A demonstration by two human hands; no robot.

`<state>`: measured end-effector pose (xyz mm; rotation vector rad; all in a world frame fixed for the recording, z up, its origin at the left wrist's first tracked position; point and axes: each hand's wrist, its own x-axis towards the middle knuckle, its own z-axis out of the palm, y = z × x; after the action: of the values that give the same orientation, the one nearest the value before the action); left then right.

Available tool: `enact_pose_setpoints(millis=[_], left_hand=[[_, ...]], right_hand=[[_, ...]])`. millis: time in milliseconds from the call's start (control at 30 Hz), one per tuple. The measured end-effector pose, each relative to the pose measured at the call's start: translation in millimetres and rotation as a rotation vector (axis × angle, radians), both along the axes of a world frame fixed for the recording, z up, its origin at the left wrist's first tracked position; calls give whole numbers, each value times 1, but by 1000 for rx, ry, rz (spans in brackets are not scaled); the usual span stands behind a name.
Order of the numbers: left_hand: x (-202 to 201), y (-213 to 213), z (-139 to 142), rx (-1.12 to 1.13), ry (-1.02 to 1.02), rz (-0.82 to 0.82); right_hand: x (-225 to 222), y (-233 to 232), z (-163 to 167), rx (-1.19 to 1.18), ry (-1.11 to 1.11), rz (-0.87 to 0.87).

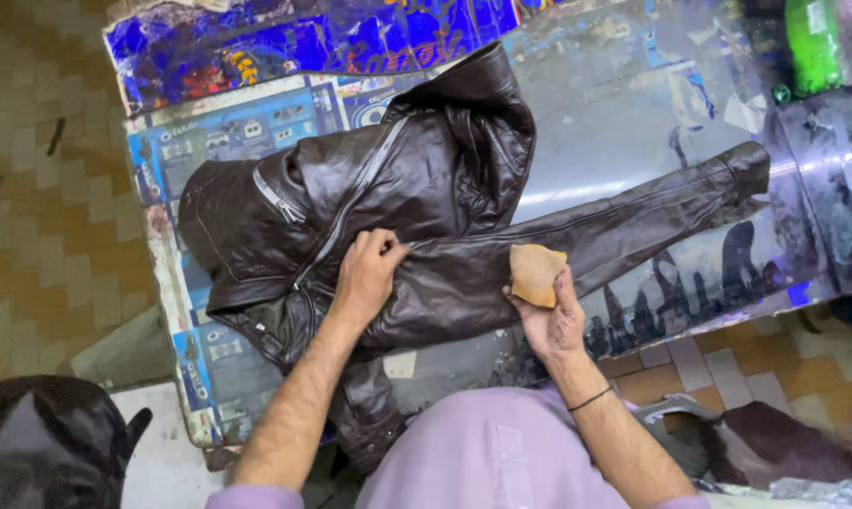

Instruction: The person lays a brown leather jacket flat on a work table and rubs its surface with a yellow sponge, working along the sleeves and body. They reposition and turn the jacket to reach different sections, continuing to rub the leather across the whole garment.

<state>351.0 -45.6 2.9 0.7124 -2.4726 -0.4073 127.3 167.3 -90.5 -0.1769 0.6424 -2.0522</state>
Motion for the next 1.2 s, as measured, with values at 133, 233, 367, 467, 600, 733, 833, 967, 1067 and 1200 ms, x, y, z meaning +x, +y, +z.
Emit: enact_pose_setpoints(millis=[133,233,367,467,600,733,833,967,1067,1200], left_hand=[[-2,59,-6,-91,-118,62],[-10,90,-18,-91,-199,13],[2,86,-35,-18,-370,-36],[14,79,-49,-44,-317,-65],[22,79,-62,3,-341,-45],[20,75,-67,4,-335,-43],[20,73,-66,59,-362,-22],[21,72,-66,15,-315,-60],[21,71,-68,50,-306,-52],[23,74,-68,29,-238,-87]], right_hand=[[8,12,10,94,222,-112],[18,18,14,315,892,-300],[26,8,14,261,2156,-242],[30,-6,14,608,2285,-328],[41,-19,11,291,2211,-176],[41,-34,10,418,2264,-383],[34,-50,14,460,2238,-427],[30,-56,24,608,2224,-425],[27,-38,29,369,2332,-230],[15,-4,31,626,2321,-296]])
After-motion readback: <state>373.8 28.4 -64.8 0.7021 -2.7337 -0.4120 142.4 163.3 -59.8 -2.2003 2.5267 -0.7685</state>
